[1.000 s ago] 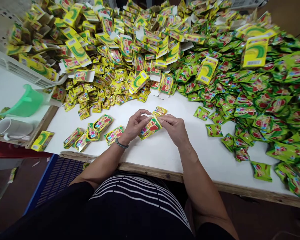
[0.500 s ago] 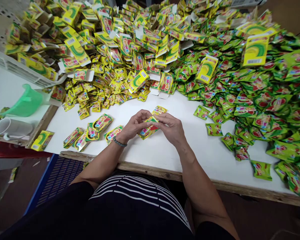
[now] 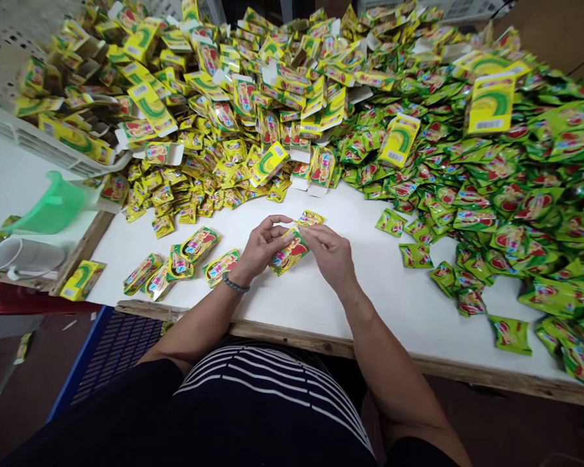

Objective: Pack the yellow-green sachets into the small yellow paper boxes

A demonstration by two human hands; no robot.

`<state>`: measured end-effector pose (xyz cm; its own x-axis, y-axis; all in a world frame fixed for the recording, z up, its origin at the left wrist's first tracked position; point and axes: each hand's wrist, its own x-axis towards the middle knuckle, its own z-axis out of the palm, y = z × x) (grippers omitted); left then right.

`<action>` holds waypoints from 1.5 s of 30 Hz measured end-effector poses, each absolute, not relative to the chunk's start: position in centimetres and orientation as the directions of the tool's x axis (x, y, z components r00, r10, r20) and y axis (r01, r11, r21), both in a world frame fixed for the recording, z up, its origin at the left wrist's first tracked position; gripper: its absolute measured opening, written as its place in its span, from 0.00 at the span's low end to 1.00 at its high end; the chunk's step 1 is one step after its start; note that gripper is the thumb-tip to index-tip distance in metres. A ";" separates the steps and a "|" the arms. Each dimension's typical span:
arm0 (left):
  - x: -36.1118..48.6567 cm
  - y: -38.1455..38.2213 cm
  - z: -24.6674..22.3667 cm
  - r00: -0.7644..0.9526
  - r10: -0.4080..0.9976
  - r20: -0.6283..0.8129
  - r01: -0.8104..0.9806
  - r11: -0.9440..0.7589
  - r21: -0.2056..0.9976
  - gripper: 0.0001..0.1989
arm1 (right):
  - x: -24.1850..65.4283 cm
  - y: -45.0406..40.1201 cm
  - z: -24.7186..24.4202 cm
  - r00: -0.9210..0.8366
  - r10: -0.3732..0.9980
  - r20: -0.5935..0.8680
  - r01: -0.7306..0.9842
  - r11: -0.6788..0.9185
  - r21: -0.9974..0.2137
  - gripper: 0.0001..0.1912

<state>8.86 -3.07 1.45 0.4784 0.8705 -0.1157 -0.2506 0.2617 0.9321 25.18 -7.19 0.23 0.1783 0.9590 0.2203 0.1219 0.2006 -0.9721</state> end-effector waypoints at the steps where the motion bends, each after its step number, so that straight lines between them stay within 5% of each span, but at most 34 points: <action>1: 8.8 -3.1 1.5 0.492 0.863 -0.112 -0.233 0.254 0.939 0.28 | 25.5 -7.1 0.3 0.177 0.970 0.168 0.057 0.161 -0.985 0.10; 7: 8.5 -3.4 1.8 0.534 0.836 -0.128 -0.106 0.216 0.971 0.24 | 27.1 -6.7 0.6 0.059 0.995 -0.085 -0.125 -0.078 -0.989 0.11; 13: 8.5 -3.6 2.0 0.559 0.817 -0.143 -0.076 0.222 0.972 0.22 | 27.6 -6.9 0.7 0.002 0.987 -0.164 -0.170 -0.161 -0.972 0.12; 30: 8.8 -3.3 1.2 0.489 0.863 -0.129 -0.168 0.238 0.957 0.26 | 27.0 -7.3 0.5 0.047 0.997 0.057 0.015 0.057 -0.998 0.10; 45: 8.4 -3.1 2.2 0.612 0.782 -0.117 -0.130 0.246 0.961 0.21 | 26.2 -7.2 0.9 0.095 0.994 0.052 0.053 0.047 -0.997 0.18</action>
